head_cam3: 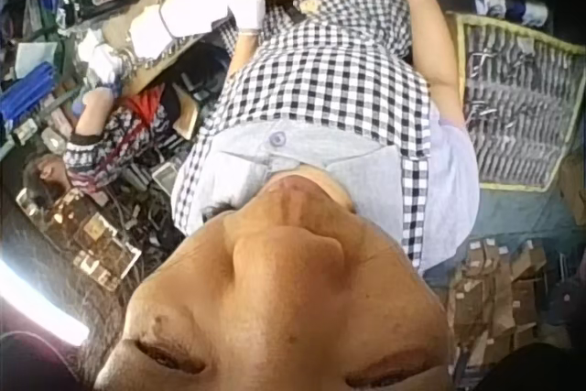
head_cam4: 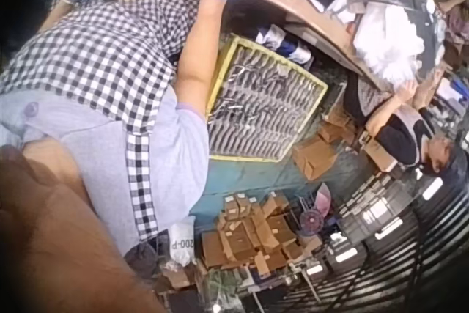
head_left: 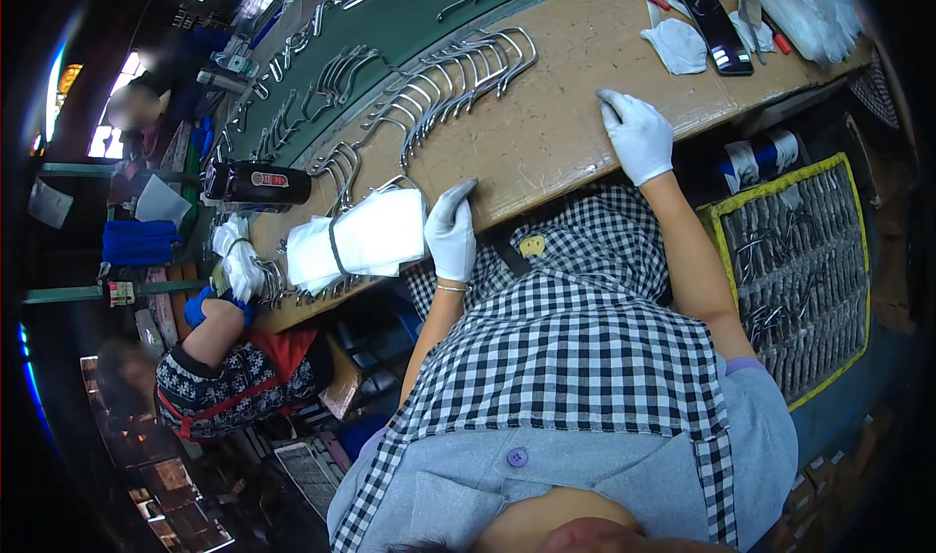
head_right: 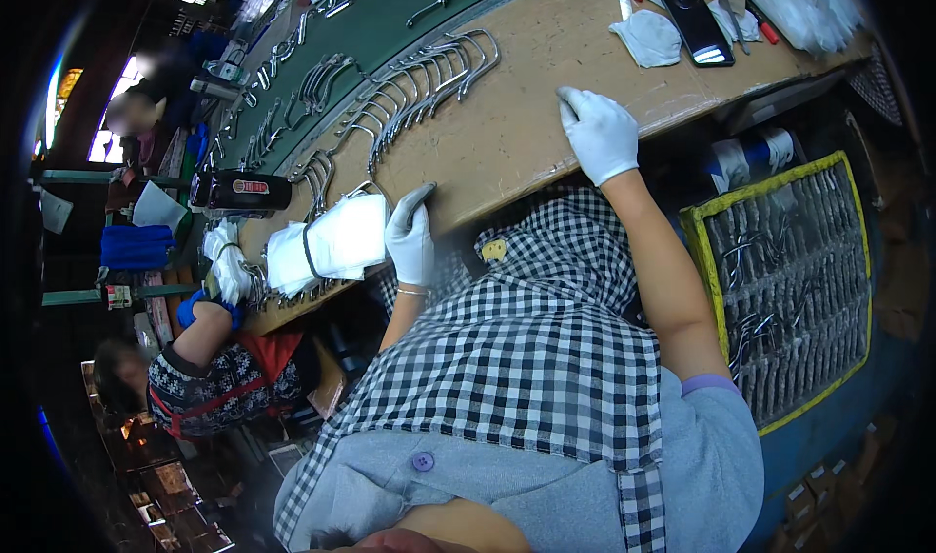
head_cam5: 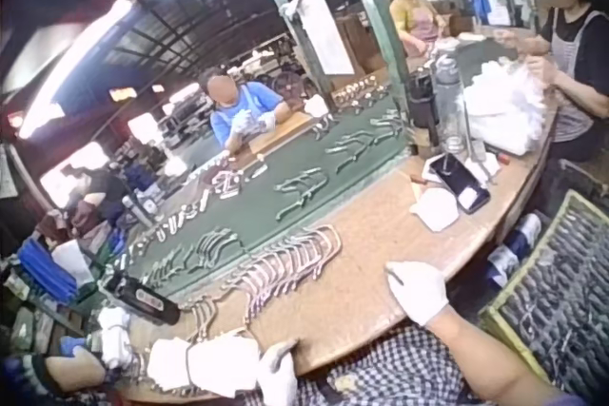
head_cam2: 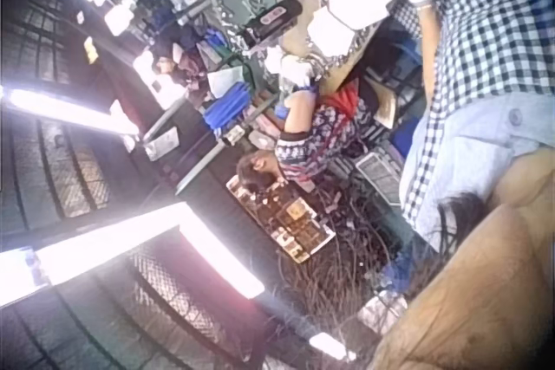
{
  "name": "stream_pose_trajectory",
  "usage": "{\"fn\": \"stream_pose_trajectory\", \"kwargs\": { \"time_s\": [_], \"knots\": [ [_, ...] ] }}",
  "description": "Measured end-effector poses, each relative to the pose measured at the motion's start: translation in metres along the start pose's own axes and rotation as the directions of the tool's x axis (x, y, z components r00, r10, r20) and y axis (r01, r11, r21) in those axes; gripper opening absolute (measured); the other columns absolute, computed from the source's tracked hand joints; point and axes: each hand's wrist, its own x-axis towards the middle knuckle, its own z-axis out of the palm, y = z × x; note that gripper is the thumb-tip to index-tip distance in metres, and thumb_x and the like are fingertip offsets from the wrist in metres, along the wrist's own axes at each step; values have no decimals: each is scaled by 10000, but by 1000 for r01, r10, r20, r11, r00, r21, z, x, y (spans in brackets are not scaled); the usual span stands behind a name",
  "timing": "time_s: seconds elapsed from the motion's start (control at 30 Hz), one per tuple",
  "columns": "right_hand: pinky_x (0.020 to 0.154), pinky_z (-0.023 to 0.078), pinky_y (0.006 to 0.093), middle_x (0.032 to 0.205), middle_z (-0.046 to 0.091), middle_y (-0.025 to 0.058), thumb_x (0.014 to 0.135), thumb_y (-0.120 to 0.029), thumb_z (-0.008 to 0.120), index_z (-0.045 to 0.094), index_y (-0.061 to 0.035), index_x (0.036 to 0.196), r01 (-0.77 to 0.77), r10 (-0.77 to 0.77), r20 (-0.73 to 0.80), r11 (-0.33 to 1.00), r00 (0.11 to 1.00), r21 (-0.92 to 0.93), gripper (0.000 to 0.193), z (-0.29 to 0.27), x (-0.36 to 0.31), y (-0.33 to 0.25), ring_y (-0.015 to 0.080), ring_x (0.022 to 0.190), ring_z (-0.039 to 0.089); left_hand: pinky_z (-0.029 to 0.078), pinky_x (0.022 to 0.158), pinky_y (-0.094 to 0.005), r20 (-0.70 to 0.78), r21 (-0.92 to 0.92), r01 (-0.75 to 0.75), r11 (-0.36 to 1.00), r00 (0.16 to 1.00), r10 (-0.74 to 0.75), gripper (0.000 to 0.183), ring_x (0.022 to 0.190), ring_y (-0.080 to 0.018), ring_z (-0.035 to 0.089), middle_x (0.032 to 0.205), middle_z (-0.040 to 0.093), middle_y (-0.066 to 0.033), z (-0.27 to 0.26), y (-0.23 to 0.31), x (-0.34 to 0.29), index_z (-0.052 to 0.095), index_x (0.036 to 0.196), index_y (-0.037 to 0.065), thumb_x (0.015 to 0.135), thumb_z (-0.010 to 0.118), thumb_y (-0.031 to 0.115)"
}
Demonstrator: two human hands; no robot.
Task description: The person picks metal brackets from a conveyor belt, gathers and aligns them into stacks by hand, and places them onto the table and into slots in a yellow tray.
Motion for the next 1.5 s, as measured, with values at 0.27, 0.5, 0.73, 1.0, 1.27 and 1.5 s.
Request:
{"fn": "stream_pose_trajectory", "kwargs": {
  "time_s": [0.27,0.5,0.73,1.0,1.27,1.5],
  "knots": [
    [678,499,371,807,657,57,827,-202,603,670,-133,938,31,-31,-29,999,999,-11,147,-5,0,-3,247,751,628,446,879,-254,-5,2,-11,1000,1000,11,211,968,-164,605,1016,657,-91,-3,-4,-1,638,1020,-23,876,486,-48],
    [668,493,373,787,648,59,811,-186,618,663,-127,934,64,-64,-62,998,996,5,144,-8,1,-7,247,736,619,443,877,-253,-4,66,-67,996,998,67,217,966,-167,602,1023,649,-92,-4,-5,-3,632,1026,-28,872,482,-51],
    [669,495,382,789,650,69,812,-188,616,673,-128,923,36,-36,-38,999,999,-4,138,-9,-1,-6,259,734,620,475,835,-284,-42,46,-44,998,998,46,191,917,-223,635,973,668,-117,-2,1,-3,658,984,-7,845,531,-44],
    [671,498,382,798,655,66,811,-192,610,670,-133,928,24,-24,5,998,1000,-62,144,-8,0,-4,264,741,625,475,839,-276,-32,-41,-1,999,999,0,194,922,-203,633,980,669,-111,-3,3,-5,653,998,-12,855,525,-39],
    [676,500,392,803,657,76,819,-201,599,675,-126,913,13,-14,-27,998,1000,-60,141,-9,1,-2,273,741,627,465,849,-266,-2,-94,34,995,999,-35,186,920,-190,626,970,670,-104,-4,9,-4,651,985,-24,861,513,-33],
    [682,504,386,808,661,73,820,-216,597,673,-116,898,-5,4,-16,998,1000,-70,147,-12,-1,-3,269,758,630,457,866,-266,28,-149,19,989,999,-15,196,938,-192,619,985,664,-107,-5,7,-11,647,991,-26,859,503,-51]
  ]
}}
